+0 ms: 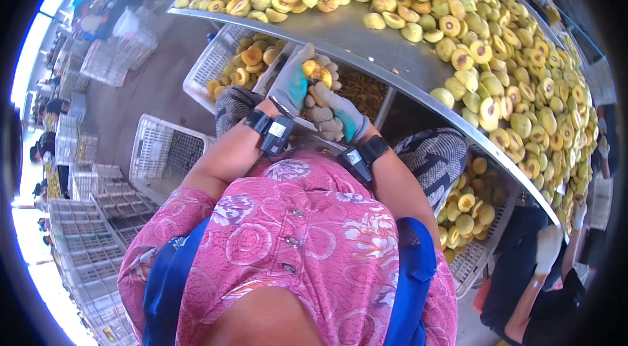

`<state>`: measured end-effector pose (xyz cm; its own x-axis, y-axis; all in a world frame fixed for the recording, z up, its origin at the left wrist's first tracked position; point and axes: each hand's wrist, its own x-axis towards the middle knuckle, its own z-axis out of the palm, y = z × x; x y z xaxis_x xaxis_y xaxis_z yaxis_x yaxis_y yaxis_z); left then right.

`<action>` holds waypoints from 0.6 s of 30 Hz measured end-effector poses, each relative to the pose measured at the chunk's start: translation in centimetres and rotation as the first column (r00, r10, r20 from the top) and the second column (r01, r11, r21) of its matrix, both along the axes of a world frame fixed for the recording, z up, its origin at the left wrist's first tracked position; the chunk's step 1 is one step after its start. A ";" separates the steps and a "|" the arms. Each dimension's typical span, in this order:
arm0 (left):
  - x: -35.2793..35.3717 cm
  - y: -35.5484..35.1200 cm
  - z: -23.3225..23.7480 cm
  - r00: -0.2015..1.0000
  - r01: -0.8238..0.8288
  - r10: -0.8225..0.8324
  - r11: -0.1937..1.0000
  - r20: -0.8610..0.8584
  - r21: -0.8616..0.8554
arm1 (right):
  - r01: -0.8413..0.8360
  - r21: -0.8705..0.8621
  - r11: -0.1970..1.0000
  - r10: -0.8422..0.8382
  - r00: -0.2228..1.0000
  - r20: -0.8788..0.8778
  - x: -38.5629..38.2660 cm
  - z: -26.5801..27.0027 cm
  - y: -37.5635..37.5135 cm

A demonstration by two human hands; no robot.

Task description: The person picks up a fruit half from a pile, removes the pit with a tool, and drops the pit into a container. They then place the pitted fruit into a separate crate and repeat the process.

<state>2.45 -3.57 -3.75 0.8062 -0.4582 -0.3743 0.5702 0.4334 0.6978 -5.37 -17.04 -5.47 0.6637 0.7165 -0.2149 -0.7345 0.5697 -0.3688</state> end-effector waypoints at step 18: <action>13.6 22.7 -3.0 0.868 -0.472 0.158 0.562 0.472 0.679 | 0.032 -0.801 0.598 0.043 0.996 0.072 2.9 -8.8 -2.3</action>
